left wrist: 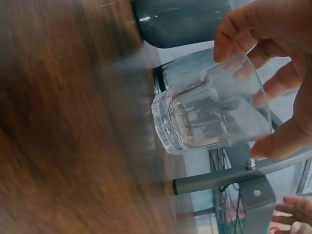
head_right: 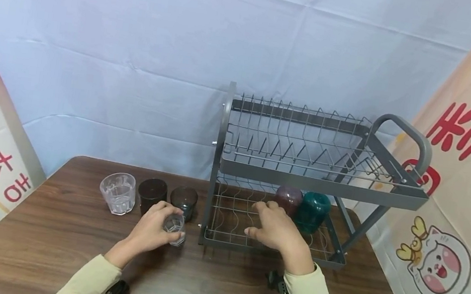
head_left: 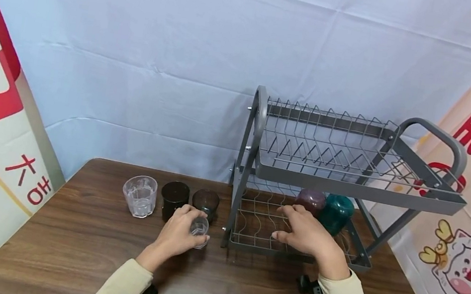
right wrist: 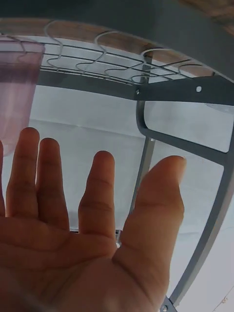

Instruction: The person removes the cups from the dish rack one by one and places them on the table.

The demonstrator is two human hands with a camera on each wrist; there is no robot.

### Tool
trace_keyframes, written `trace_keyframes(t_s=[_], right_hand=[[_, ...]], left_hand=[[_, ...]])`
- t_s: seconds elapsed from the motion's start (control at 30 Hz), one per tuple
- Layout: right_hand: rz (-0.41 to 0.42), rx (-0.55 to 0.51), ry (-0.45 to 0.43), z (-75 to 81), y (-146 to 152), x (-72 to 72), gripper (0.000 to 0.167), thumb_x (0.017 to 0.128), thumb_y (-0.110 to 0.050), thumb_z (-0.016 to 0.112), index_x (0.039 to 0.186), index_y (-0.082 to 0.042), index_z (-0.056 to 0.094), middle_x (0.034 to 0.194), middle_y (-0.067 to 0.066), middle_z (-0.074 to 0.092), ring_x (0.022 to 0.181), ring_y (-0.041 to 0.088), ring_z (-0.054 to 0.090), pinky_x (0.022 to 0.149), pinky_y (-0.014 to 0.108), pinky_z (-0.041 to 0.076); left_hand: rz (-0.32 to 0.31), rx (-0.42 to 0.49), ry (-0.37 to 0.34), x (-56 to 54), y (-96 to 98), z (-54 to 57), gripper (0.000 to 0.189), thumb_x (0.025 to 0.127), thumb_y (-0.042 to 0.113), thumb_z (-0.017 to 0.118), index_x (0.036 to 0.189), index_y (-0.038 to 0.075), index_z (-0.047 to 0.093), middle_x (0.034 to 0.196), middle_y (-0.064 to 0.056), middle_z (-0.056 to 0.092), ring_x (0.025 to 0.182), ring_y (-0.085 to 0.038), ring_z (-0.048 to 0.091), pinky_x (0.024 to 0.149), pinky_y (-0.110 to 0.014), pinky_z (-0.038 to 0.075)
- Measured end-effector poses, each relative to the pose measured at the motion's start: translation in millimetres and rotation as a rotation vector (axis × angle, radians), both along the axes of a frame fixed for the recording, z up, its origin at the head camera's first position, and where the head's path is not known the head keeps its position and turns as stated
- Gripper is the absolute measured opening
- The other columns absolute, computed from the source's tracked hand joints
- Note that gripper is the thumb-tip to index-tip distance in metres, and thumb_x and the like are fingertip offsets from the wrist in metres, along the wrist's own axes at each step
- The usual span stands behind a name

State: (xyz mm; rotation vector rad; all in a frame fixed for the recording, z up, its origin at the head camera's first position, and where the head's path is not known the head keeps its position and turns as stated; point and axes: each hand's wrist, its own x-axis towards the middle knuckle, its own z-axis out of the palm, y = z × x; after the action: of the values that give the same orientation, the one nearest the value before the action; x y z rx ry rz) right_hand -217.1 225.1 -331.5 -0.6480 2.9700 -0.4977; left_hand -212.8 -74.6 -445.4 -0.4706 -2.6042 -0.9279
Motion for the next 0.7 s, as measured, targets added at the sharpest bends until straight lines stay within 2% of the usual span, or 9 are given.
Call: trace_keyframes(t_s=[0.17,0.53,0.7], right_hand=[[-0.026,0.004,0.032,4.0,4,-4.9,0.058,0.081,-0.029,0.073,0.126,0.000,0.051,0.124,0.028,0.045,0.112,0.044,0.046,0.085,0.056,0.040],[-0.079,0.046,0.114,7.8,11,-17.5,0.059,0.081,-0.026,0.072,0.126,0.004,0.050,0.126,0.033,0.042,0.110,0.047,0.045,0.084,0.057,0.041],[-0.109,0.051,0.146,7.7,12,-19.8,0.057,0.082,-0.026,0.072,0.126,0.003,0.052,0.125,0.033,0.041,0.112,0.052,0.040,0.084,0.059,0.039]], left_hand=[[0.000,-0.023,-0.001,-2.2,1.1,-0.9,0.046,0.069,0.030,0.081,0.107,0.011,0.066,0.105,-0.004,0.052,0.097,-0.027,0.049,0.075,-0.042,0.044],[0.035,-0.062,0.051,-7.7,4.5,-2.6,0.043,0.067,0.029,0.082,0.104,0.012,0.068,0.103,-0.004,0.048,0.092,-0.023,0.048,0.073,-0.039,0.045],[0.036,-0.085,0.054,-8.3,5.9,-3.8,0.043,0.069,0.029,0.081,0.105,0.011,0.068,0.103,-0.006,0.047,0.093,-0.025,0.048,0.070,-0.038,0.046]])
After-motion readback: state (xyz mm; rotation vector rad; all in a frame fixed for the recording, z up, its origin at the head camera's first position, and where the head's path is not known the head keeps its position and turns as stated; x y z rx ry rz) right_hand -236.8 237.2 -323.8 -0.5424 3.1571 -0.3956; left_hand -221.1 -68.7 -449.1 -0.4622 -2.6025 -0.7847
